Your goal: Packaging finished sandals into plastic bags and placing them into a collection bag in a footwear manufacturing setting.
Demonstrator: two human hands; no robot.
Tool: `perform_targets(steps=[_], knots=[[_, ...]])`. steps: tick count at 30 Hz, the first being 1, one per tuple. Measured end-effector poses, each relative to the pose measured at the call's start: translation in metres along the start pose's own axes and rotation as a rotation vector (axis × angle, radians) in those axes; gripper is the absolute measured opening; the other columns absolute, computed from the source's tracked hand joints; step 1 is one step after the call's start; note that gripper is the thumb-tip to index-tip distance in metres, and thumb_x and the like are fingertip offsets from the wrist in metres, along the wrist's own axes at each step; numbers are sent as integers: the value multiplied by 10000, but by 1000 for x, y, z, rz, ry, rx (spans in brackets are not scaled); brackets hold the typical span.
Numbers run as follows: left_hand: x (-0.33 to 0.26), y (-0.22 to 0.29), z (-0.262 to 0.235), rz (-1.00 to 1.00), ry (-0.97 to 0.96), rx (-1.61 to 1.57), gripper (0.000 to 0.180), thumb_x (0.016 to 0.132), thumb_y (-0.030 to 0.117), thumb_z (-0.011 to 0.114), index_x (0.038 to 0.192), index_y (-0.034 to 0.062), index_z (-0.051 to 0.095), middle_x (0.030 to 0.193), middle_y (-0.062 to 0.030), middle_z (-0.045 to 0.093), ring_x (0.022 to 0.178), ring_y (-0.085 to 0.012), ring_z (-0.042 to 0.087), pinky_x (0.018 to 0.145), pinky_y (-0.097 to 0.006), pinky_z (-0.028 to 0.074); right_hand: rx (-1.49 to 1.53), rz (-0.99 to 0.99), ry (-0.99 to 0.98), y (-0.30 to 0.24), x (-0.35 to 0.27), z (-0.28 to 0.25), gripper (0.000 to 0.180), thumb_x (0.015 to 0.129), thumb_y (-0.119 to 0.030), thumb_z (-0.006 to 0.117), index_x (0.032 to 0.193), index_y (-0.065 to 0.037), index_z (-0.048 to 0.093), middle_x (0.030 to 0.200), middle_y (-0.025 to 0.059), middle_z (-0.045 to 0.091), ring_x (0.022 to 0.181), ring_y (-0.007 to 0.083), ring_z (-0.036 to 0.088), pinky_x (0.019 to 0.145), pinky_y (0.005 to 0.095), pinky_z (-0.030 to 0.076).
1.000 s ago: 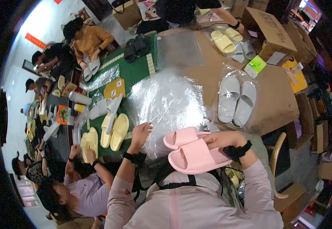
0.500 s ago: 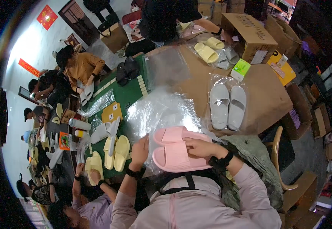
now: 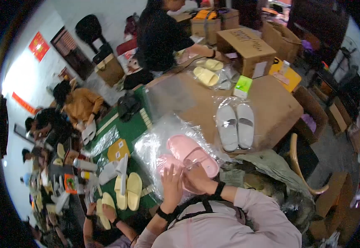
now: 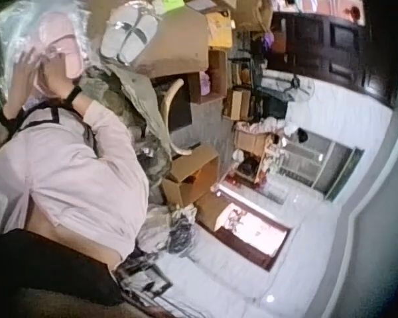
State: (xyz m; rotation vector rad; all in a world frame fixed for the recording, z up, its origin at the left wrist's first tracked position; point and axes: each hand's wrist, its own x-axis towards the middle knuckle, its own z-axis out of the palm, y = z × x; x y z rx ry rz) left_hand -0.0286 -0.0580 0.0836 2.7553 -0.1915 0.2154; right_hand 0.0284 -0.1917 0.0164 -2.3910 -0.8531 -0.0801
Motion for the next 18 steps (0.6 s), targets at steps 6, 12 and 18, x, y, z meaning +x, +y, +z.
perform_targets(steps=[6,12,18], knots=[[3,10,-40,31,-139,-578,310,885,49,429,1166,-9,546,1276,-256,451,1151,-382,469,948,-397,384,844,313,421,-21,23,61,641,740,-276,600,1267,22,389,1307,269,366,1265,369,306,1100,423,132],[-2,-11,-51,73,-361,-797,298,920,67,416,1168,-69,509,1203,-195,516,971,-260,572,771,-342,521,316,300,-108,-9,85,-17,564,723,-240,596,1221,-32,435,1069,211,550,1059,363,495,914,455,365],[75,-21,-72,-215,56,-1124,438,957,302,387,1225,-39,450,1188,-231,490,963,-330,542,706,-382,544,313,181,-3,-26,52,-57,231,766,-185,572,929,-21,569,955,197,582,920,315,555,746,419,434]])
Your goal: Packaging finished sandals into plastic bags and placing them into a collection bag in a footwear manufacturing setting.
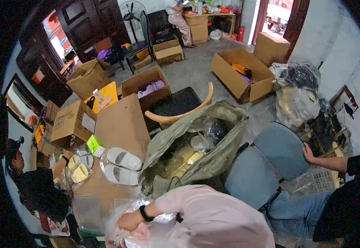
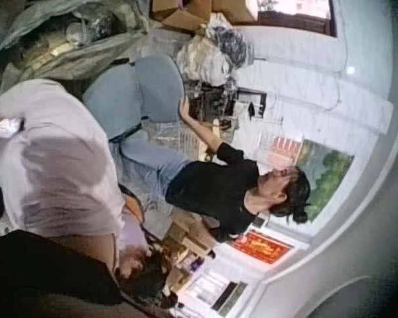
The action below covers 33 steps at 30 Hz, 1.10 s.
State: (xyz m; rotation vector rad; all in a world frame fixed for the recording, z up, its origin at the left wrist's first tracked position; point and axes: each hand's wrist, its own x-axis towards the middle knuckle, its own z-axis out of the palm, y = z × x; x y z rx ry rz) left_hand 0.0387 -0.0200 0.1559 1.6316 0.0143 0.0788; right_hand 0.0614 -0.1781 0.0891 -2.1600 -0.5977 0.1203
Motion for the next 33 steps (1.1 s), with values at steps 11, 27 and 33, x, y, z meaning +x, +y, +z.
perform_targets(steps=[11,27,33], knots=[[105,46,78,327,-64,217,352,989,240,289,1032,-23,519,1105,-153,590,870,-200,564,810,-315,454,-73,251,715,-7,-206,-42,217,849,-174,530,1024,-62,593,987,104,589,918,292,549,807,385,441],[95,-162,157,114,-683,793,319,918,161,451,1122,-73,528,1237,-257,458,1141,-376,428,1005,-413,300,-53,922,761,205,-56,-133,754,692,-557,636,1219,-36,495,1240,226,461,1184,391,383,968,510,300],[85,-204,158,158,-546,825,371,921,246,467,1153,-39,514,1234,-220,459,1146,-317,418,974,-386,319,253,1210,530,264,-55,-98,1285,551,-735,630,1408,9,28,1435,255,146,1312,422,169,1037,560,167]])
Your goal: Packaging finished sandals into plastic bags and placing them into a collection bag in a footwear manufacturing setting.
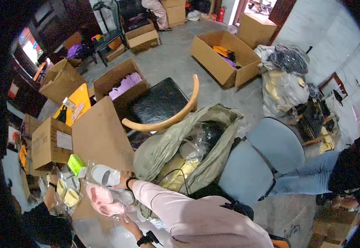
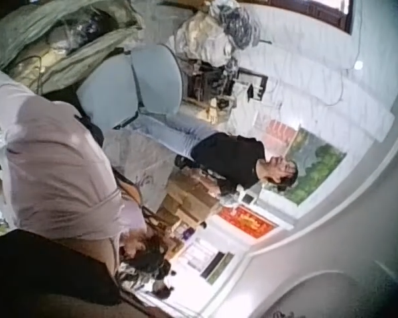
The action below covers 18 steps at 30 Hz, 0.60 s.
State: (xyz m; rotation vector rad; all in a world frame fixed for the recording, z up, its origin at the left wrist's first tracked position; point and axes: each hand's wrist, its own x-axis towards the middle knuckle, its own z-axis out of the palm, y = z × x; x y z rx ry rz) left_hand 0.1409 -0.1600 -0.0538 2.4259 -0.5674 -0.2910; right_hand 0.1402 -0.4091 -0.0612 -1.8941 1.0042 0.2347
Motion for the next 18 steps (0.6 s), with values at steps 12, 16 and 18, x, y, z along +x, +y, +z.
perform_targets(steps=[12,16,18], knots=[[0,-12,1,-537,-159,-822,364,888,247,446,1216,94,412,1162,-63,473,1067,-201,443,889,-411,323,214,101,-128,13,-8,67,646,646,-272,649,1184,33,463,1109,279,542,1093,446,476,952,500,356],[-9,-10,0,-471,-27,-933,194,853,140,455,1005,27,496,959,-61,526,904,-168,514,780,-293,437,429,-25,-34,5,-25,81,451,700,-292,615,1001,27,510,1002,274,581,948,389,570,813,451,439],[-6,11,8,-494,100,-958,174,876,126,461,1011,20,492,991,-86,547,948,-174,525,813,-309,437,539,6,17,4,-28,81,387,729,-300,592,933,15,496,977,283,577,915,385,579,760,446,442]])
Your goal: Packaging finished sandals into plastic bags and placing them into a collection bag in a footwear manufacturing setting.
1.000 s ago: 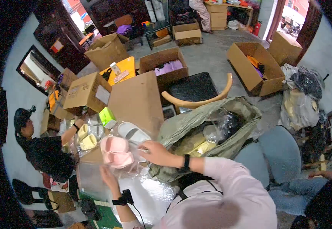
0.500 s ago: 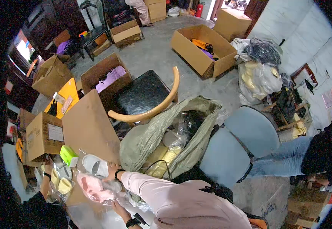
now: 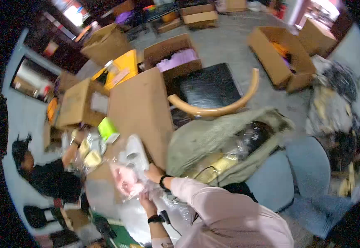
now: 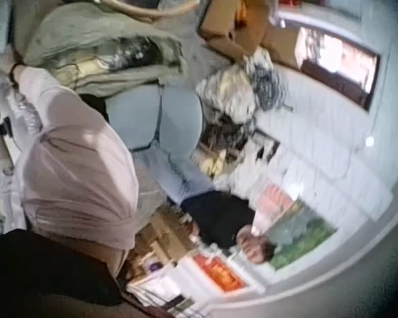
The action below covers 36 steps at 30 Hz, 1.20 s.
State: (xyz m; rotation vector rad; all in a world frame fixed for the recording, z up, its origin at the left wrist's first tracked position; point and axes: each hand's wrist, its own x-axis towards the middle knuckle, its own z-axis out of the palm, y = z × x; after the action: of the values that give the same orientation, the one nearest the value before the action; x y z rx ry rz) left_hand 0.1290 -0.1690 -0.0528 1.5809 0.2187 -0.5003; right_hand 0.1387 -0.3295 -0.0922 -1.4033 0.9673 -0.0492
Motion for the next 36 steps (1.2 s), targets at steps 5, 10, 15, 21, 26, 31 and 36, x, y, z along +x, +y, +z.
perform_targets(steps=[5,10,15,21,26,31,36], knots=[[-26,44,29,203,8,-169,167,922,120,429,992,10,534,948,-49,559,904,-147,521,802,-263,403,427,64,348,-24,-43,11,347,760,-211,548,995,28,458,879,259,565,838,376,563,748,432,423],[-26,52,4,326,0,-11,192,891,75,449,1043,-10,531,1000,-53,546,922,-139,513,784,-260,407,518,50,-91,-10,-49,29,307,775,-167,523,1032,-8,470,863,125,553,786,222,550,703,367,445],[-36,54,11,362,10,14,111,905,78,435,853,18,514,821,-17,467,759,-102,431,691,-257,375,568,204,-150,-40,-73,29,452,791,-218,531,1171,-19,387,872,166,547,815,231,559,703,368,467],[-44,97,18,486,75,246,127,918,124,454,840,36,500,808,-16,482,770,-100,431,728,-245,379,212,-67,-94,-57,-50,14,463,804,-213,528,1146,56,368,953,237,579,814,323,600,689,424,478],[-32,148,-45,695,157,-14,153,946,211,458,901,69,493,894,-26,533,849,-111,493,758,-252,400,152,-261,-147,-150,-65,-37,412,777,-137,527,1108,54,374,767,171,584,457,218,566,387,340,468],[-69,195,-34,700,105,-349,128,955,167,441,850,99,467,789,31,455,736,-64,425,697,-225,368,-19,-520,-212,-196,-62,-85,313,804,-176,477,1078,-25,494,621,65,552,409,162,513,363,315,456],[-83,200,-31,666,-7,-444,106,950,171,456,921,70,473,890,-15,523,839,-95,510,740,-213,442,-136,-508,-437,-229,-109,-108,293,828,-287,512,911,-18,593,694,51,570,540,157,588,480,282,503]])
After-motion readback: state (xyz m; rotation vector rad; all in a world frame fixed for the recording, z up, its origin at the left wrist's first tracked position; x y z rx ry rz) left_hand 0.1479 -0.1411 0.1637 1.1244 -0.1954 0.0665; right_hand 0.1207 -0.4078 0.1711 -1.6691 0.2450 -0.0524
